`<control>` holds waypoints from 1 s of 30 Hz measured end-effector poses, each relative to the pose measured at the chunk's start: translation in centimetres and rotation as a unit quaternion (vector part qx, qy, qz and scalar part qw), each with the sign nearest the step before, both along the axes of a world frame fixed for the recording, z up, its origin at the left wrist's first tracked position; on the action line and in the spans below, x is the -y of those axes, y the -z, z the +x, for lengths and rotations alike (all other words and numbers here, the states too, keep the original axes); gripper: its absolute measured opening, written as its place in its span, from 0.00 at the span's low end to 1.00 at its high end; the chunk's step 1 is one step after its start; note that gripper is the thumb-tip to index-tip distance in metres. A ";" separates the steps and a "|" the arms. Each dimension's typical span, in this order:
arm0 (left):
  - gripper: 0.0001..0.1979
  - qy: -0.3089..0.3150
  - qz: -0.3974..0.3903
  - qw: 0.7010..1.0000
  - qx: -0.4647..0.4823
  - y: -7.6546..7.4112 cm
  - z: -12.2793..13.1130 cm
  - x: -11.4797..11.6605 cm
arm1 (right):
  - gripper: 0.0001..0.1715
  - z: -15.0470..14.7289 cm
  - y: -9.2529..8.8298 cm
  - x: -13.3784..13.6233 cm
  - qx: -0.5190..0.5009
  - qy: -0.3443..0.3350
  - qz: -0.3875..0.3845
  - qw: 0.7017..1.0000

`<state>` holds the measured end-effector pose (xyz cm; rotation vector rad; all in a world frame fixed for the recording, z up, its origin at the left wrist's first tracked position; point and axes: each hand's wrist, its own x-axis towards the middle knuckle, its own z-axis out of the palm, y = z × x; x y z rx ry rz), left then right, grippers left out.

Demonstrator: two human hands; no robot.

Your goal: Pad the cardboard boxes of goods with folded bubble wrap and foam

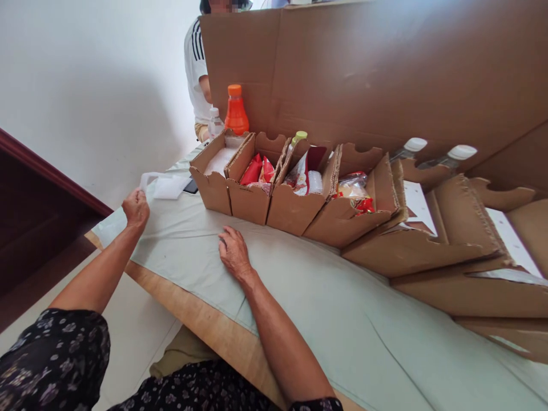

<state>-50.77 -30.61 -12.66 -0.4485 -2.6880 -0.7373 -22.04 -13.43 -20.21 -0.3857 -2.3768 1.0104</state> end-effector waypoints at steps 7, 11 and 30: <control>0.23 0.033 -0.024 0.997 0.068 1.5 -0.1 -3.9 | 0.15 0.0 0.2 -0.1 0.000 -0.001 0.007 1.000; 0.31 0.073 -0.041 0.990 0.110 3.3 1.2 -4.5 | 0.14 0.0 0.1 -0.1 0.006 -0.005 0.005 1.000; 0.05 0.020 0.468 0.863 0.188 3.7 -5.2 -1.4 | 0.18 -10.7 -5.8 2.5 0.059 -0.056 -0.203 0.976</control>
